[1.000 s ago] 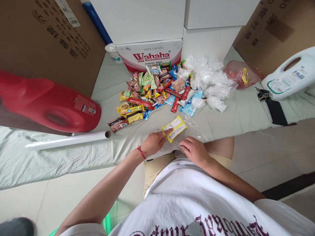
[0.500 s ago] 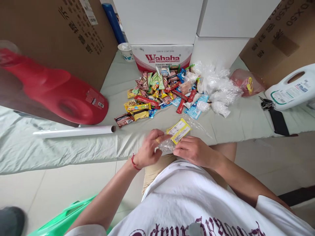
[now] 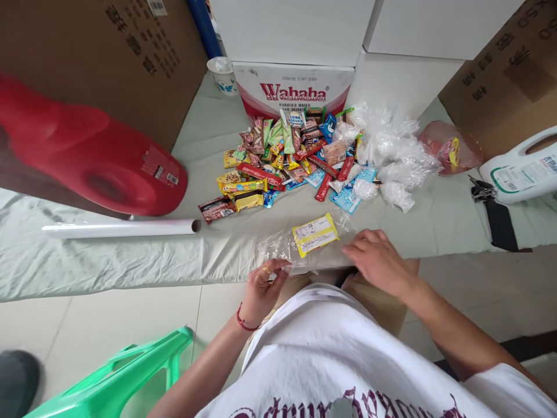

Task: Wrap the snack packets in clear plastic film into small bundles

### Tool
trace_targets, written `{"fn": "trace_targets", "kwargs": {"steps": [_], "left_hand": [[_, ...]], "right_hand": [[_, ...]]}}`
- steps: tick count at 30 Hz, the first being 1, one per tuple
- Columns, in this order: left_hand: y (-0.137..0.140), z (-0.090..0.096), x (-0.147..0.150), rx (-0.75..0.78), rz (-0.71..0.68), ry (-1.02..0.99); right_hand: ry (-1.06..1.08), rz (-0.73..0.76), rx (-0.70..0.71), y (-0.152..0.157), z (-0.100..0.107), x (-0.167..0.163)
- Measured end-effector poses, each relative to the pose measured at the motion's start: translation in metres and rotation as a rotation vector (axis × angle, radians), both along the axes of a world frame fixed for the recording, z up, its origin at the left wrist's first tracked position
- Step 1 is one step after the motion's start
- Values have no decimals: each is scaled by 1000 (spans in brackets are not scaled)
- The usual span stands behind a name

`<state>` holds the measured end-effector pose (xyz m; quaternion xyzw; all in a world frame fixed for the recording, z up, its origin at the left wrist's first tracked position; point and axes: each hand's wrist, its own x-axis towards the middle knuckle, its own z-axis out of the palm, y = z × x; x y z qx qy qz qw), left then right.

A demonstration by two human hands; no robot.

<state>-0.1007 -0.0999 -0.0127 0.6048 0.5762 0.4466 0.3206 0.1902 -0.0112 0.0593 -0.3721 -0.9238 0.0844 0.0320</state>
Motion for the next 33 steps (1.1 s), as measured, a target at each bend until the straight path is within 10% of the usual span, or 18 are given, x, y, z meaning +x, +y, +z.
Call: {"fn": "trace_targets", "kwargs": {"steps": [8, 12, 19, 27, 33], "left_hand": [[12, -2, -10, -231, 298, 112], [34, -8, -15, -264, 353, 428], [45, -14, -22, -77, 477, 590], [44, -2, -9, -98, 269, 594], [55, 29, -7, -435, 228, 61]], "right_hand": [[349, -72, -527, 111, 13, 14], [156, -185, -465, 142, -19, -19], [78, -183, 108, 98, -19, -38], [274, 59, -86, 28, -52, -58], [302, 55, -132, 33, -59, -64]]}}
